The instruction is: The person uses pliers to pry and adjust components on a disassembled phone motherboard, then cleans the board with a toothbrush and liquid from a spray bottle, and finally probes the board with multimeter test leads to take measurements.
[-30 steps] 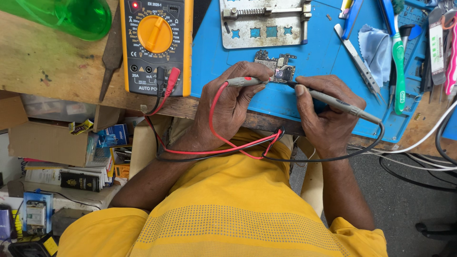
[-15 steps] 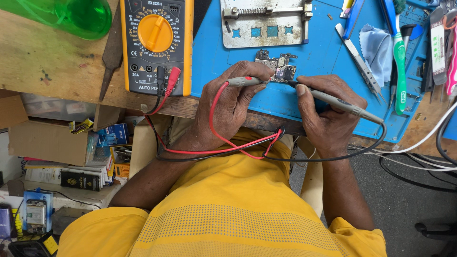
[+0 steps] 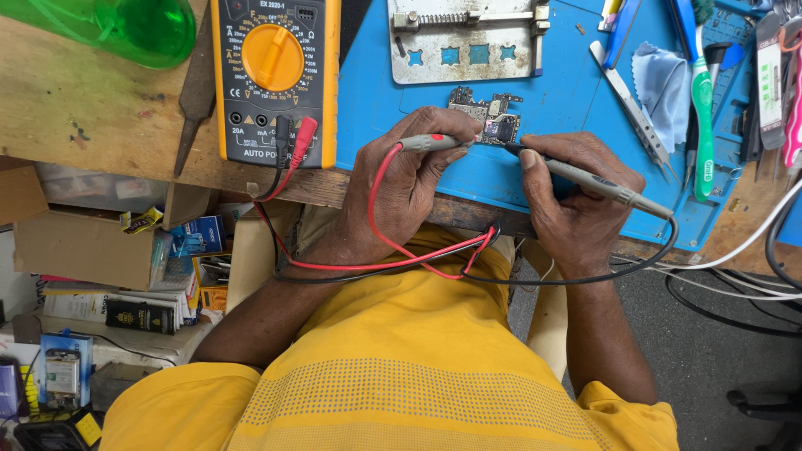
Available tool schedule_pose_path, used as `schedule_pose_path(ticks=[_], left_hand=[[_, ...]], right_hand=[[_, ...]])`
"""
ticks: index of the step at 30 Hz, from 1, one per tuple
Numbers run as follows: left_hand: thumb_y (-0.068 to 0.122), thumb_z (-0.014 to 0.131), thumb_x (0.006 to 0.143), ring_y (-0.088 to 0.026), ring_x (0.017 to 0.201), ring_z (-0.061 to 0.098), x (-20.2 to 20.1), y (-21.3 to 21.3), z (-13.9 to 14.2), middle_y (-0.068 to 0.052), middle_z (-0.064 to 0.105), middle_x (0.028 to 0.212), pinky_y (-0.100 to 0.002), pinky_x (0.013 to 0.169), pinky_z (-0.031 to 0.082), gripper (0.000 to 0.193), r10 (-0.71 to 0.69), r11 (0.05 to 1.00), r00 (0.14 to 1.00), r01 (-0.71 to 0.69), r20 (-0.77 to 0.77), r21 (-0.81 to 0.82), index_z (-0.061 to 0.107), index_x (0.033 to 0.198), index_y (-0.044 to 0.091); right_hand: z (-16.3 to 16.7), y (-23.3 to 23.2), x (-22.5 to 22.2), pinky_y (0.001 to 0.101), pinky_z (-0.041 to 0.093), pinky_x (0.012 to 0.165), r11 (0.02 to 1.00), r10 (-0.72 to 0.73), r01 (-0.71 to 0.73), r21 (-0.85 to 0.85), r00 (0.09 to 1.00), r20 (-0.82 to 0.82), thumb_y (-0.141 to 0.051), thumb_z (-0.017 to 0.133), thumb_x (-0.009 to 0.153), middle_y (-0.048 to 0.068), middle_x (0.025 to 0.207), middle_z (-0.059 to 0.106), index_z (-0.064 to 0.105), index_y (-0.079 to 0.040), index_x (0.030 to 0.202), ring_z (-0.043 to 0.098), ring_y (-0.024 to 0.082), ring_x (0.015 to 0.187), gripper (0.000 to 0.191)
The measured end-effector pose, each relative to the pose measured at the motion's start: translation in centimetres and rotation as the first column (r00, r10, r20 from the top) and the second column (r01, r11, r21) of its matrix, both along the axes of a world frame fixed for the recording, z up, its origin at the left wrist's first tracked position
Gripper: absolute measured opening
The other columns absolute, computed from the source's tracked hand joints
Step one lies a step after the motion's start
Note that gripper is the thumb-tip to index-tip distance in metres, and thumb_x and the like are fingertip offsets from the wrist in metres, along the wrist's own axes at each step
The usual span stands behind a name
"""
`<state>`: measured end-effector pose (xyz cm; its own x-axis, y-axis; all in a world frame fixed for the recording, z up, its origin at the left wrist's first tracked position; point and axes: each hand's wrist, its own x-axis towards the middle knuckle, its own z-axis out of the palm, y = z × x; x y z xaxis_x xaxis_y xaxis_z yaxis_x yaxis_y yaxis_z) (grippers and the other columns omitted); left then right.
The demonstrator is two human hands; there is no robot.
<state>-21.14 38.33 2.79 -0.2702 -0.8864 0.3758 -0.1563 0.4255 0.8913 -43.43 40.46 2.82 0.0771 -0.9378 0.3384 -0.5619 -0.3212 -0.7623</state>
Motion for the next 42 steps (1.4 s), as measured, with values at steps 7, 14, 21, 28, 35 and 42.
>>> schedule_pose_path(ticks=[7,14,21,28,35,42], left_hand=[[0.003,0.065,0.108,-0.023,0.113,0.073,0.0,0.0,0.2,-0.007,0.069,0.124,-0.030,0.094,0.063,0.015,0.003,1.000,1.000,-0.003,0.003,0.004,0.059,0.121,0.004],[0.003,0.064,0.108,-0.022,0.112,0.074,0.1,0.0,0.2,-0.007,0.069,0.123,-0.029,0.093,0.064,0.014,0.001,1.000,1.000,-0.001,-0.002,0.007,0.059,0.121,0.004],[0.002,0.064,0.109,-0.023,0.113,0.074,0.0,-0.1,-0.1,-0.008,0.069,0.123,-0.029,0.093,0.064,0.015,-0.001,1.000,1.000,0.000,-0.017,-0.024,0.057,0.122,0.004],[0.002,0.064,0.107,-0.025,0.115,0.074,0.0,-0.1,0.2,-0.009,0.070,0.121,-0.031,0.094,0.064,0.013,-0.005,1.000,1.000,0.005,-0.019,0.001,0.059,0.119,0.002],[0.002,0.064,0.107,-0.025,0.116,0.074,0.0,0.0,0.6,-0.009,0.070,0.122,-0.031,0.092,0.063,0.013,-0.003,1.000,1.000,0.002,-0.003,-0.008,0.059,0.119,0.002],[0.000,0.064,0.107,-0.025,0.112,0.073,-0.1,0.6,1.2,-0.010,0.070,0.119,-0.033,0.098,0.062,0.012,0.000,1.000,1.000,0.000,-0.012,0.000,0.060,0.118,0.002]], right_hand=[[0.1,0.0,0.0,0.0258,0.057,0.075,1.000,-0.009,0.009,0.009,1.000,-0.005,0.000,0.076,0.106,0.014,0.101,0.076,0.076,0.000,0.107,0.074,0.017,0.088,0.002],[0.0,0.0,0.0,0.0260,0.057,0.076,1.000,-0.008,0.009,0.013,1.000,-0.004,0.000,0.076,0.105,0.014,0.101,0.076,0.076,0.000,0.107,0.074,0.017,0.089,0.002],[0.0,-0.1,0.0,0.0262,0.058,0.078,1.000,0.000,-0.001,0.022,0.999,0.038,0.000,0.076,0.106,0.014,0.104,0.076,0.075,0.001,0.110,0.074,0.019,0.093,0.004],[0.4,-0.1,0.2,0.0274,0.057,0.077,1.000,-0.006,0.006,0.010,1.000,-0.013,0.000,0.077,0.105,0.014,0.102,0.076,0.076,0.001,0.108,0.074,0.019,0.090,0.003],[0.8,-0.1,0.5,0.0282,0.058,0.078,1.000,0.000,0.000,0.007,1.000,-0.012,0.000,0.077,0.104,0.014,0.102,0.076,0.076,0.000,0.109,0.074,0.020,0.090,0.005],[1.5,0.6,0.4,0.0280,0.057,0.076,1.000,-0.005,0.005,0.015,0.999,0.033,0.000,0.076,0.103,0.014,0.100,0.076,0.076,0.000,0.111,0.073,0.020,0.088,0.008]])
